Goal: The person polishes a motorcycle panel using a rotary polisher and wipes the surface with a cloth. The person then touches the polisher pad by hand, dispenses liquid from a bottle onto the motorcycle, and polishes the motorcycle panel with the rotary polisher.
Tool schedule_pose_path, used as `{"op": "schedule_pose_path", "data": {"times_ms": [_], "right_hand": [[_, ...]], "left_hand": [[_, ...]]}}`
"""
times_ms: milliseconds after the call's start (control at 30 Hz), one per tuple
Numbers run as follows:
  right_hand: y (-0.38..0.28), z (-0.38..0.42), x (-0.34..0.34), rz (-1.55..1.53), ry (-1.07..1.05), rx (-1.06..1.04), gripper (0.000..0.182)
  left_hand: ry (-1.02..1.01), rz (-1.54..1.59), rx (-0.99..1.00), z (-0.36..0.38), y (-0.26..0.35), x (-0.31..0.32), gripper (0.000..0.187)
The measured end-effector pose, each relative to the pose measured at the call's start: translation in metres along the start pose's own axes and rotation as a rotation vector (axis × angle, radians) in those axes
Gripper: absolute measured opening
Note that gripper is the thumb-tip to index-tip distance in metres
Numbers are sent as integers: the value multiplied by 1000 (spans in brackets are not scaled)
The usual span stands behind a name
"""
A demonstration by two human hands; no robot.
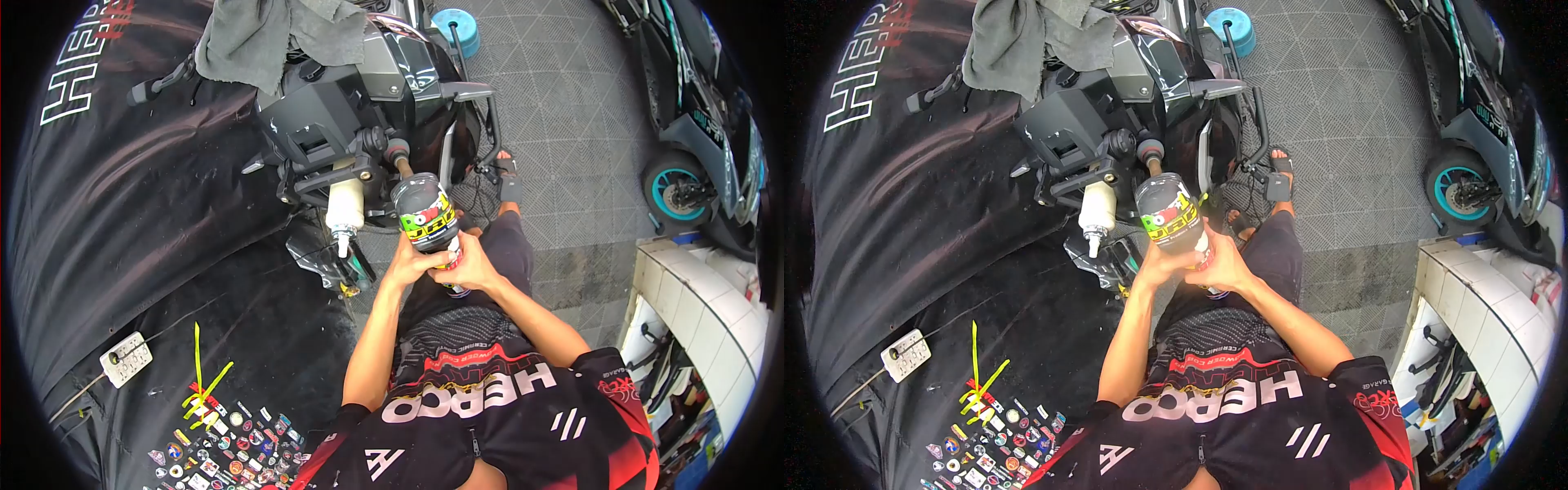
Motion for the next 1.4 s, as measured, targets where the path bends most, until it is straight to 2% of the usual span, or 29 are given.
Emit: {"op": "schedule_pose_path", "data": {"times_ms": [100,400,500,633,933,1167,1267,1367,1400], "right_hand": [[10,2,4,-12,2,-1,77],[13,7,5,19,7,-21,78],[1,7,2,43,19,-41,77],[-9,3,-3,32,32,-32,76],[-76,-6,-15,71,96,-100,77],[-87,-15,-23,145,99,-88,78],[-86,-8,-22,105,125,-166,61],[-89,-13,-24,129,143,-197,61],[-90,-15,-24,100,146,-146,60]], "left_hand": [[-49,-6,24,4,-5,-4,86],[-61,-21,4,11,-9,-3,89],[2,31,4,10,-1,4,75],[-48,-24,15,-3,3,0,82],[-47,-37,83,-35,28,1,70],[-99,8,149,-49,30,-1,67],[-18,23,71,-41,38,12,64],[-70,62,106,-48,37,6,71],[-79,51,133,-52,40,5,68]]}}
Point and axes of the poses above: each hand's wrist, its own z-axis away from the middle knuckle, its own x-axis out of the palm, y = z × x, the point moved 4 cm from there along -z, towards the middle knuckle, and after that the axes turned 9 degrees about x, right-handed, at the moved point
